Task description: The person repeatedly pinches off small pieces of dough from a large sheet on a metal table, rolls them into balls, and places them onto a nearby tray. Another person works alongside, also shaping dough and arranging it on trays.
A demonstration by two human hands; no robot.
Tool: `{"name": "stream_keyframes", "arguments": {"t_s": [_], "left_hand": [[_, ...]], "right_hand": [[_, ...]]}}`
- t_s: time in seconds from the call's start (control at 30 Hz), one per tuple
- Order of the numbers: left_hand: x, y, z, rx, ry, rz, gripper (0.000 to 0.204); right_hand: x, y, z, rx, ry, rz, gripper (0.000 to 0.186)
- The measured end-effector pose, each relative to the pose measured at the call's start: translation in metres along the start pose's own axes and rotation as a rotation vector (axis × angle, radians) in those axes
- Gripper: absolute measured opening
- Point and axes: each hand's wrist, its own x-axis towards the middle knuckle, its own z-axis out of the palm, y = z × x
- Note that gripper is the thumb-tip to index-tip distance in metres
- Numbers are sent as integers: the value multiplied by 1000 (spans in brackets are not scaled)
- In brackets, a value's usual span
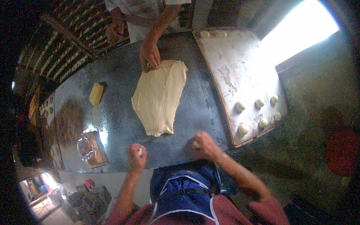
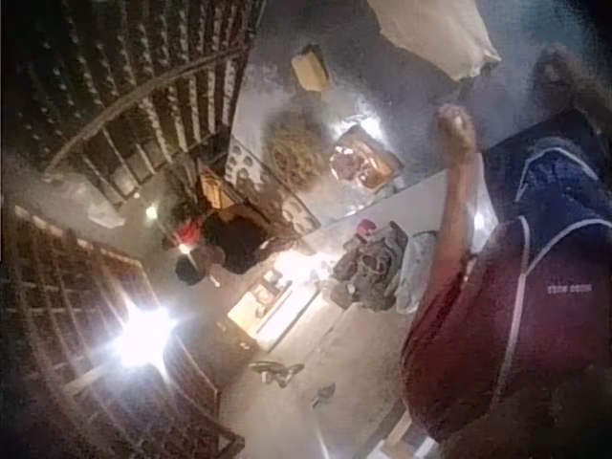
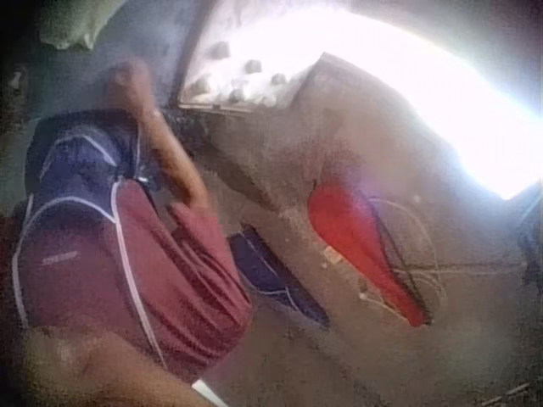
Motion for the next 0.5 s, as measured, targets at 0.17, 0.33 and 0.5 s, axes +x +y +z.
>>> {"name": "stream_keyframes", "arguments": {"t_s": [0.17,0.33,0.5], "left_hand": [[34,-17,2,153,108,-432,30],[-19,-4,-16,73,48,-33,29],[2,-18,-23,155,150,-425,28]], "right_hand": [[77,-14,-4,-403,240,6,40],[-27,45,1,-145,-3,121,31],[31,-15,-4,-445,295,126,24]]}}
